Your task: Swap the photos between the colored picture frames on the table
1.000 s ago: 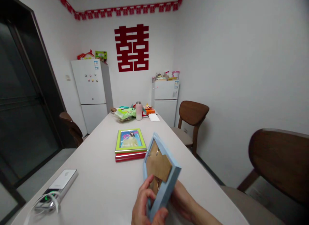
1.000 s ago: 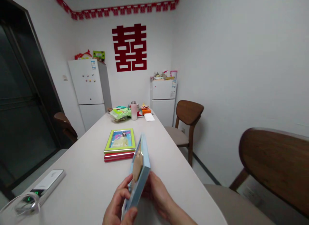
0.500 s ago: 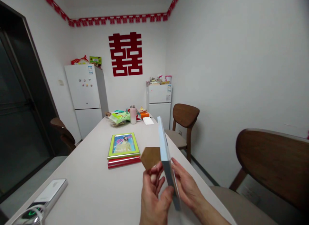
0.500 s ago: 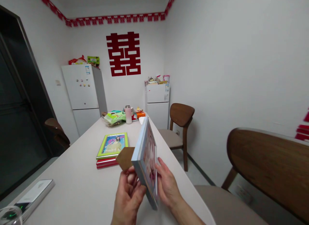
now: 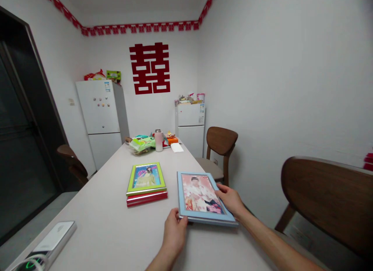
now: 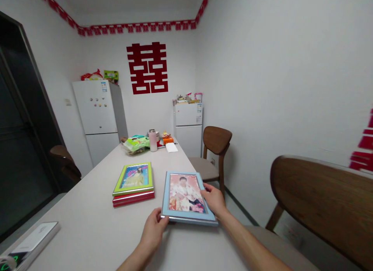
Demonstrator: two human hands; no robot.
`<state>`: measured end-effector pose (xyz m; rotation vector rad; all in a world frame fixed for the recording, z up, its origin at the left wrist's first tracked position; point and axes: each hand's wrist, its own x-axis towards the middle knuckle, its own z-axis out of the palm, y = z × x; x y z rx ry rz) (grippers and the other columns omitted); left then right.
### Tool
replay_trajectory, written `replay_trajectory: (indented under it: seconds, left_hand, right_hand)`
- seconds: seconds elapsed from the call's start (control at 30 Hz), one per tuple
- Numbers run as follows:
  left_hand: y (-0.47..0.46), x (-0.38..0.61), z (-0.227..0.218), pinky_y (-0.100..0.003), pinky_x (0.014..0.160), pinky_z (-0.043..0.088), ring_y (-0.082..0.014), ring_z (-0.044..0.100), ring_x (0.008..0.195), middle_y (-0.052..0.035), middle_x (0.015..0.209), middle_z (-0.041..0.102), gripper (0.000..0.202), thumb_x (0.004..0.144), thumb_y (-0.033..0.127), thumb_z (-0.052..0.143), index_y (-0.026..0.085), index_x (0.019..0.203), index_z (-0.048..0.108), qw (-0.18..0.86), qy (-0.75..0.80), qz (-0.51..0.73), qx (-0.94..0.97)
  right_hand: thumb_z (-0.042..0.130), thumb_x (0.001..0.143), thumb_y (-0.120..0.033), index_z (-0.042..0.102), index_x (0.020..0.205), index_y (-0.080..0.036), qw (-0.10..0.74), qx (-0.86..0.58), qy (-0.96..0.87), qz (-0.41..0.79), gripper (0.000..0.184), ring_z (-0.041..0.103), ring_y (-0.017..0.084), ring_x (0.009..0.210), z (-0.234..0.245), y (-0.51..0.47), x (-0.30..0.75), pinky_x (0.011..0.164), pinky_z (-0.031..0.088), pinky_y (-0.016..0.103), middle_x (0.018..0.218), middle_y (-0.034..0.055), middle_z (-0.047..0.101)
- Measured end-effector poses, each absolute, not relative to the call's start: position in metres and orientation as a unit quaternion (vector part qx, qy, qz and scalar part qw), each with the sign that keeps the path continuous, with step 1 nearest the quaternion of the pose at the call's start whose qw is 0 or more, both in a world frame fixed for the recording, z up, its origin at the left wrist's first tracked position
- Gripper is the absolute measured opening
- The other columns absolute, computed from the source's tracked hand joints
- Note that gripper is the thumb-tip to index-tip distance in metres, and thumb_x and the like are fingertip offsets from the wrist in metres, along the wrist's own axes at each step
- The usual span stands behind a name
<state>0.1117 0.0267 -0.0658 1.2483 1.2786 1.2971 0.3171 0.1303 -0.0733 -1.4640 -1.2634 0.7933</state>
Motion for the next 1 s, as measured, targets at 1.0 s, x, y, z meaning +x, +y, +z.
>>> replay_trajectory:
  seconds: [1.0]
  left_hand:
    - [0.032, -0.002, -0.069, -0.024, 0.059, 0.046, -0.0113, 0.059, 0.068, -0.0015, 0.078, 0.061, 0.018, 0.076, 0.030, 0.053, 0.014, 0.085, 0.054, 0.474, 0.525, 0.661, 0.250]
  right_hand:
    - [0.054, 0.064, -0.015, 0.052, 0.083, -0.016, 0.253, -0.383, -0.886, 0.068, 0.019, 0.049, 0.021, 0.086, -0.044, 0.086, 0.114, 0.074, 0.035, 0.032, 0.089, 0.0077, 0.057]
